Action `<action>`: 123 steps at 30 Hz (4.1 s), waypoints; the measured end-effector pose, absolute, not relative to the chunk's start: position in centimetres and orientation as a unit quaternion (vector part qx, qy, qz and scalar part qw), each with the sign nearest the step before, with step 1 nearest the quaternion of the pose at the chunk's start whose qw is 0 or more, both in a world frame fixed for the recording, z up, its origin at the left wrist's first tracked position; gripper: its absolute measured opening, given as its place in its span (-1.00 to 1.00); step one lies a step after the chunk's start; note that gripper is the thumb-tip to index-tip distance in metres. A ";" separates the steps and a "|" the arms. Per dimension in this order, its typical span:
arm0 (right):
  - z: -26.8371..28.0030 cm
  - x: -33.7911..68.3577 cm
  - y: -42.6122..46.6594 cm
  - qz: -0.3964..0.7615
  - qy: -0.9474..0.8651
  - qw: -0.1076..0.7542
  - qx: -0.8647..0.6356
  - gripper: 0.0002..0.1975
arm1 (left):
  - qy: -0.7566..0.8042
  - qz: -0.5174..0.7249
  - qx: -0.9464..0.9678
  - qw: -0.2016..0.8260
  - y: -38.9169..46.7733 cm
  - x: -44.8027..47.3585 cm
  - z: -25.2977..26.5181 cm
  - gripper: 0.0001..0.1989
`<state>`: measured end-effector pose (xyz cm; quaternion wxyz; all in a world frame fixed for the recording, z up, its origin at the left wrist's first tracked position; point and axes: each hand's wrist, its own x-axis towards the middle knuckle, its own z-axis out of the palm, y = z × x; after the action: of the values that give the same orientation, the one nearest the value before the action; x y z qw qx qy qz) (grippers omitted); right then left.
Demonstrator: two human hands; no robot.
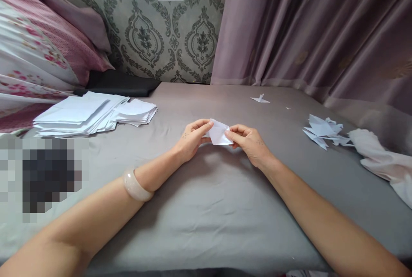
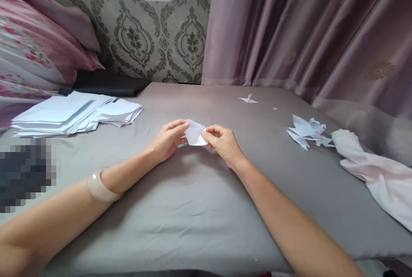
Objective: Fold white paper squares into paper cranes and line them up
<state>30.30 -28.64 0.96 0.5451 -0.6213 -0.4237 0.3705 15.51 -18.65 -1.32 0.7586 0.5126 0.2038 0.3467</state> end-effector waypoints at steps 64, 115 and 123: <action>-2.1 32.6 -26.8 0.145 -0.521 0.416 -0.732 -0.79 | 0.375 0.317 0.665 0.563 -16.9 15.1 -2.7 -0.52; -2.6 34.3 -27.8 0.137 -0.564 0.358 -0.731 -0.87 | 0.338 0.152 0.888 0.272 -17.3 17.4 -0.8 -0.77; -2.8 34.2 -27.4 0.137 -0.554 0.354 -0.741 -0.85 | 0.357 0.127 0.881 0.282 -17.0 17.9 -0.6 -0.79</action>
<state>34.16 -27.36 -2.76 0.3536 -0.7412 -0.5539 0.1369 17.89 -17.04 -0.56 0.2823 0.8812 0.3574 0.1270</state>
